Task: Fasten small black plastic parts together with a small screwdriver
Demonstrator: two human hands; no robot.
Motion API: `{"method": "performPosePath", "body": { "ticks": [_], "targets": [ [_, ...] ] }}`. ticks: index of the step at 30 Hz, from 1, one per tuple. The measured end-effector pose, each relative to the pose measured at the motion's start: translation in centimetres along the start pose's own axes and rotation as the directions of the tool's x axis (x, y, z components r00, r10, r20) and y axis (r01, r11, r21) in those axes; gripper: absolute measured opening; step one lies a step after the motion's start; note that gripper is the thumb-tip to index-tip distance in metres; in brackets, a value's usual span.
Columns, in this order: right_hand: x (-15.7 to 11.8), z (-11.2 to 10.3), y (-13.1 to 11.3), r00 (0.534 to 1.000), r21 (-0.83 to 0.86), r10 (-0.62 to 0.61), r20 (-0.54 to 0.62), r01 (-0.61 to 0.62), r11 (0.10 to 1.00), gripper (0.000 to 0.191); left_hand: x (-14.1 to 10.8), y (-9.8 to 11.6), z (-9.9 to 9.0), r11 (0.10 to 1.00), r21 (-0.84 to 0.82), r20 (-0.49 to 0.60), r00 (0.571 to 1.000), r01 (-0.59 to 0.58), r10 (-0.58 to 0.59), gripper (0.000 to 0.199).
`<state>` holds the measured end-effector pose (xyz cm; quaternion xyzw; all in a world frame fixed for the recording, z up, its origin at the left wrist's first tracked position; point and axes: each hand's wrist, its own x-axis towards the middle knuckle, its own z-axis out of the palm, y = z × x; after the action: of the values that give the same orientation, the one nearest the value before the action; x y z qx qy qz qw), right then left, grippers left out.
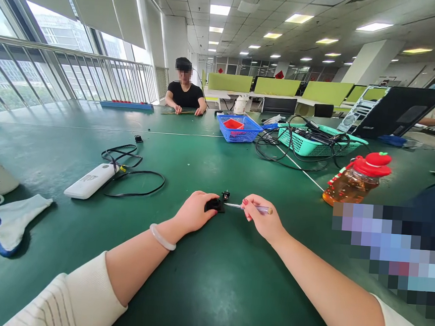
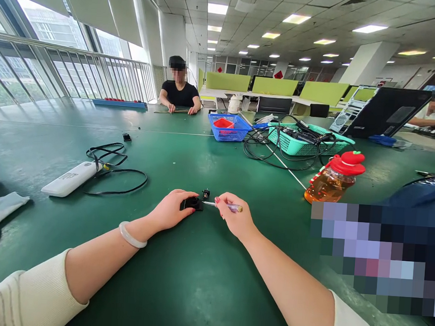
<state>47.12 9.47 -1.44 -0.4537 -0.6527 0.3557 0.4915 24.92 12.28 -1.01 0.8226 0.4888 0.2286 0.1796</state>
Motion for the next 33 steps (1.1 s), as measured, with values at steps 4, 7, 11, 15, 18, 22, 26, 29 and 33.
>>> {"method": "performPosePath", "body": {
  "ticks": [4, 7, 11, 15, 18, 22, 26, 29, 33],
  "targets": [
    [-0.1, 0.4, 0.2, 0.996, -0.005, 0.0, 0.094, 0.001, 1.0, 0.044, 0.1, 0.0, 0.0, 1.0, 0.0, -0.001, 1.0, -0.003, 0.003, 0.042],
    [-0.1, 0.7, -0.3, 0.985, -0.086, -0.007, 0.175, 0.023, 0.996, 0.038, 0.1, -0.1, 0.0, 1.0, 0.004, 0.0, 1.0, -0.013, 0.013, 0.041],
    [-0.4, 0.9, -1.4, 0.971, -0.246, -0.117, 0.209, 0.168, 0.955, 0.031, 0.0, -0.1, -0.2, 1.0, 0.02, -0.005, 1.0, 0.015, -0.015, 0.043],
    [-0.7, 0.7, -1.9, 0.945, -0.272, -0.287, 0.159, 0.321, 0.907, 0.032, 0.0, 0.0, -0.2, 0.999, 0.037, 0.01, 1.0, 0.024, -0.024, 0.043],
    [-0.8, 0.6, -2.0, 0.944, -0.27, -0.285, 0.165, 0.321, 0.908, 0.035, 0.2, 0.0, -0.2, 0.999, 0.044, 0.024, 1.0, 0.016, -0.017, 0.044],
    [-0.8, 0.6, -2.0, 0.957, -0.276, -0.224, 0.184, 0.269, 0.923, 0.033, 0.4, -0.3, -0.2, 0.999, 0.046, 0.053, 0.998, 0.021, -0.023, 0.047],
    [-0.6, 0.7, -2.1, 0.963, -0.287, -0.199, 0.18, 0.245, 0.926, 0.034, 0.4, -0.5, -0.3, 0.998, 0.057, 0.061, 0.998, 0.003, -0.006, 0.049],
    [-0.8, 0.8, -2.2, 0.968, -0.321, -0.19, 0.165, 0.235, 0.917, 0.036, 0.4, -0.6, -0.2, 0.997, 0.073, 0.069, 0.998, -0.009, 0.004, 0.052],
    [-1.2, 0.8, -2.3, 0.942, -0.356, -0.286, 0.177, 0.332, 0.874, 0.033, 0.5, -0.5, -0.1, 0.996, 0.085, 0.07, 0.997, -0.024, 0.019, 0.056]
  ]
}}
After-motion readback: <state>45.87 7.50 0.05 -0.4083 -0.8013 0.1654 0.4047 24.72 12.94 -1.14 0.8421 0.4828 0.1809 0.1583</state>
